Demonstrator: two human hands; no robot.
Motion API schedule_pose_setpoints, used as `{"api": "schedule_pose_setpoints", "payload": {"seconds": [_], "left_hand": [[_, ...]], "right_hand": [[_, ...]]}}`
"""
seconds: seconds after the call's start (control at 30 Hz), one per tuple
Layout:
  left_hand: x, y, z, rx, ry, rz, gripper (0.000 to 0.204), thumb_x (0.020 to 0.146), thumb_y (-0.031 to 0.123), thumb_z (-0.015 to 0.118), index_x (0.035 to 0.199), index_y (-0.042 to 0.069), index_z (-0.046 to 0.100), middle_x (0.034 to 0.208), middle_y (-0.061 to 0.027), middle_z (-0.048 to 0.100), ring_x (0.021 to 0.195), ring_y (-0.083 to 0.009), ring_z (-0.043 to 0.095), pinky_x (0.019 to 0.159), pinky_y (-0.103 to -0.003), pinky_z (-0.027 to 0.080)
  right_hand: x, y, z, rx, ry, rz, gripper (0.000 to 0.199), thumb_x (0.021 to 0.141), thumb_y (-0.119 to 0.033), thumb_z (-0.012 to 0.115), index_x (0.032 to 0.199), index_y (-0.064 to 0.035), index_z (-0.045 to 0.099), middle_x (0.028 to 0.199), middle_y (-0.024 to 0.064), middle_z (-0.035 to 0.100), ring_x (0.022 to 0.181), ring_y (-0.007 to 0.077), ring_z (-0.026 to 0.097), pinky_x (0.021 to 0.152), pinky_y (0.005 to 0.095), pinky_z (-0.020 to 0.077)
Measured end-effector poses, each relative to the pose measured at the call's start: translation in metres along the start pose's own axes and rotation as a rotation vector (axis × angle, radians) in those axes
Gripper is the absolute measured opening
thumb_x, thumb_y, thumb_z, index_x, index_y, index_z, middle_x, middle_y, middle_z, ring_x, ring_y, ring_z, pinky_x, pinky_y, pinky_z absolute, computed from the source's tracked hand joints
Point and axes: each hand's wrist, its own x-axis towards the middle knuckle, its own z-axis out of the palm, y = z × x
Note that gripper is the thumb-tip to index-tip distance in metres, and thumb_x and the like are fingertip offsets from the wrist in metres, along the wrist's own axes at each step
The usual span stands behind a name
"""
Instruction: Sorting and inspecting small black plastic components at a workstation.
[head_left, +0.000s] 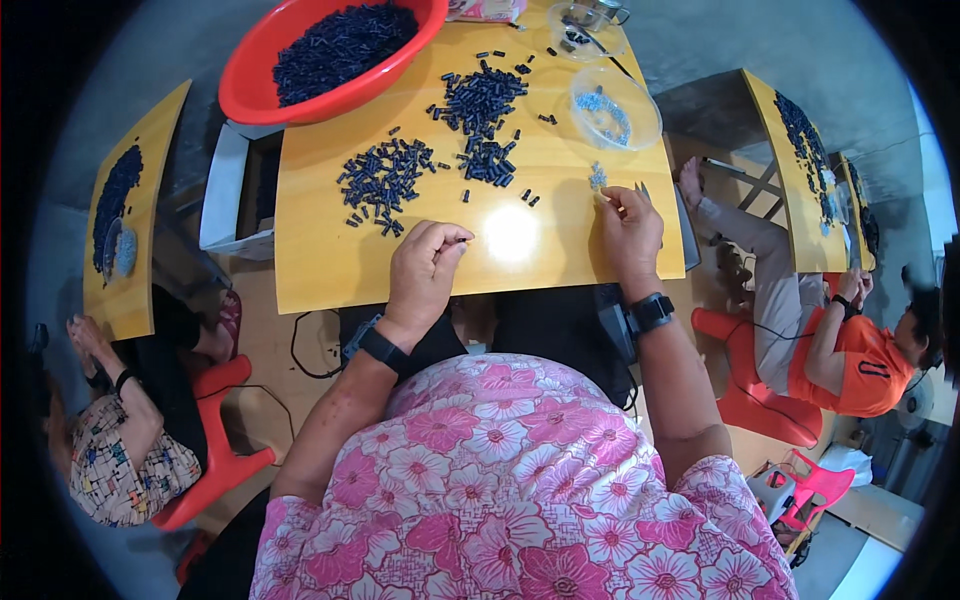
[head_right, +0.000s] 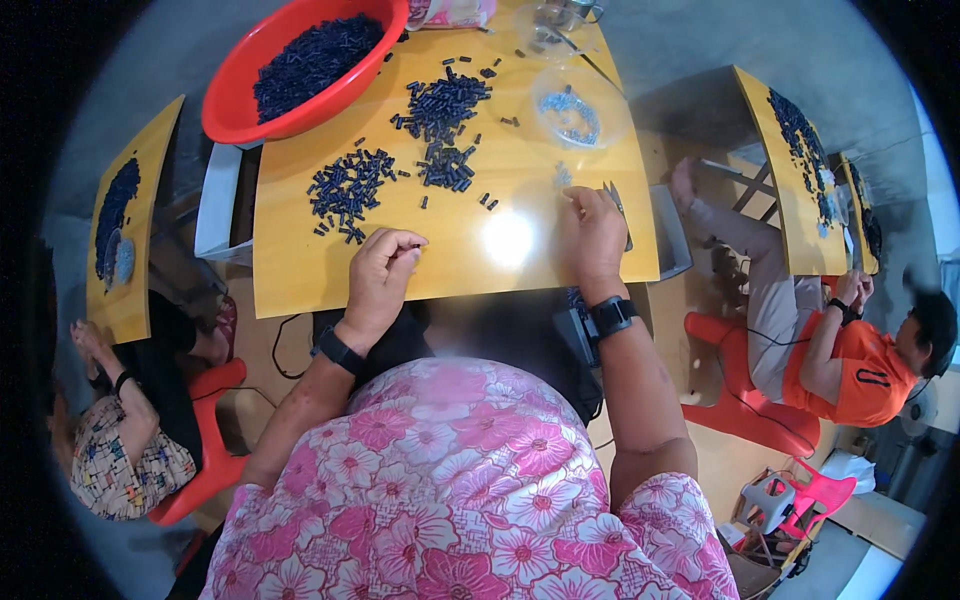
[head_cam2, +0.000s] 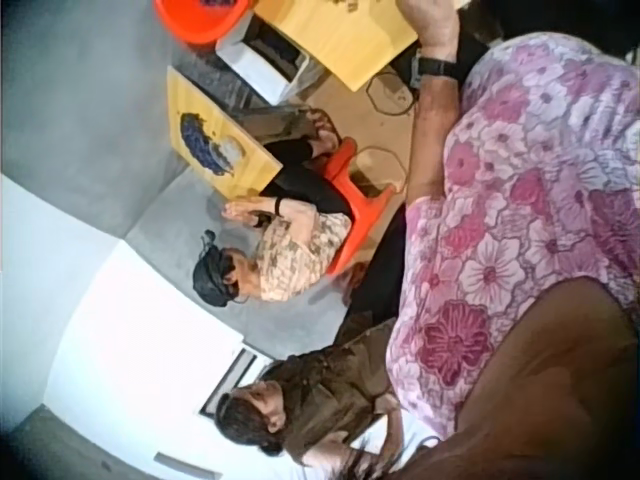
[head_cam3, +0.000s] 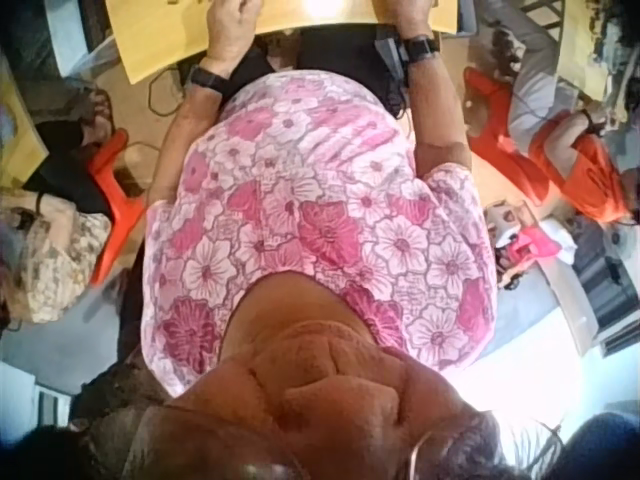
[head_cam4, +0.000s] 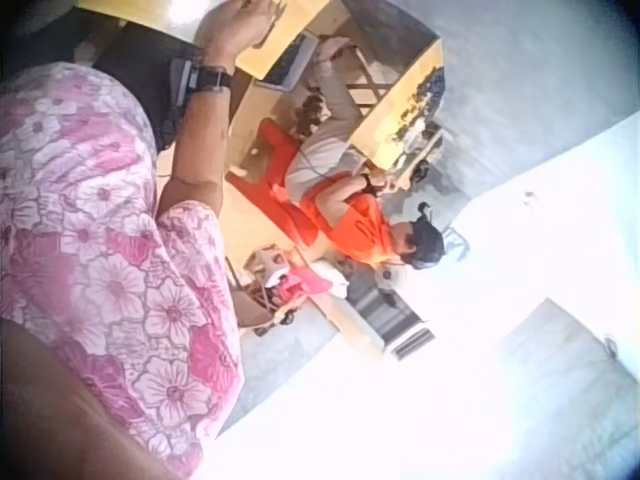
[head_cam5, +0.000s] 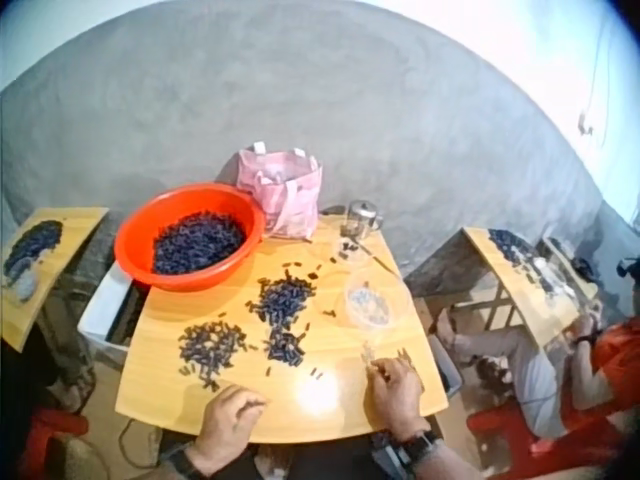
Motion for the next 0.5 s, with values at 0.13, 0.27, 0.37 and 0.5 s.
{"api": "schedule_pose_setpoints", "payload": {"seconds": [0.13,0.27,0.37,0.5], "left_hand": [[0.002,0.005,-0.002,0.008,-0.010,-0.014,0.009,0.084,0.000,0.064,0.092,0.003,0.067,0.086,-0.0085,0.063,0.073,-0.0193,0.063,0.067,-0.030,0.051],[0.002,0.005,-0.001,0.011,-0.011,-0.005,0.010,0.084,0.000,0.064,0.093,0.003,0.067,0.086,-0.0083,0.063,0.073,-0.0190,0.063,0.067,-0.029,0.051],[0.002,0.005,-0.001,0.010,-0.008,-0.004,0.011,0.084,-0.001,0.064,0.093,0.003,0.067,0.086,-0.0080,0.062,0.072,-0.0187,0.062,0.066,-0.029,0.051],[0.002,0.005,-0.002,0.005,-0.006,0.005,0.011,0.084,-0.001,0.064,0.093,0.004,0.067,0.086,-0.0076,0.062,0.072,-0.0181,0.062,0.066,-0.029,0.051]], "right_hand": [[0.008,0.001,0.004,-0.041,0.008,-0.009,0.011,0.083,-0.012,0.066,0.090,-0.0061,0.072,0.085,0.0153,0.068,0.076,0.0333,0.065,0.071,0.0392,0.0529],[0.012,0.001,0.003,-0.084,-0.007,-0.066,0.010,0.081,-0.012,0.066,0.085,-0.0053,0.072,0.084,0.0153,0.067,0.080,0.0346,0.065,0.072,0.0405,0.0527],[0.013,0.002,0.003,-0.112,0.002,-0.105,0.010,0.080,-0.010,0.064,0.082,-0.0050,0.072,0.083,0.0152,0.067,0.080,0.0344,0.065,0.072,0.0410,0.0526],[0.012,0.004,0.001,-0.068,-0.031,-0.082,0.010,0.080,-0.009,0.064,0.081,-0.0046,0.072,0.082,0.0152,0.066,0.079,0.0343,0.064,0.072,0.0409,0.0525]]}}
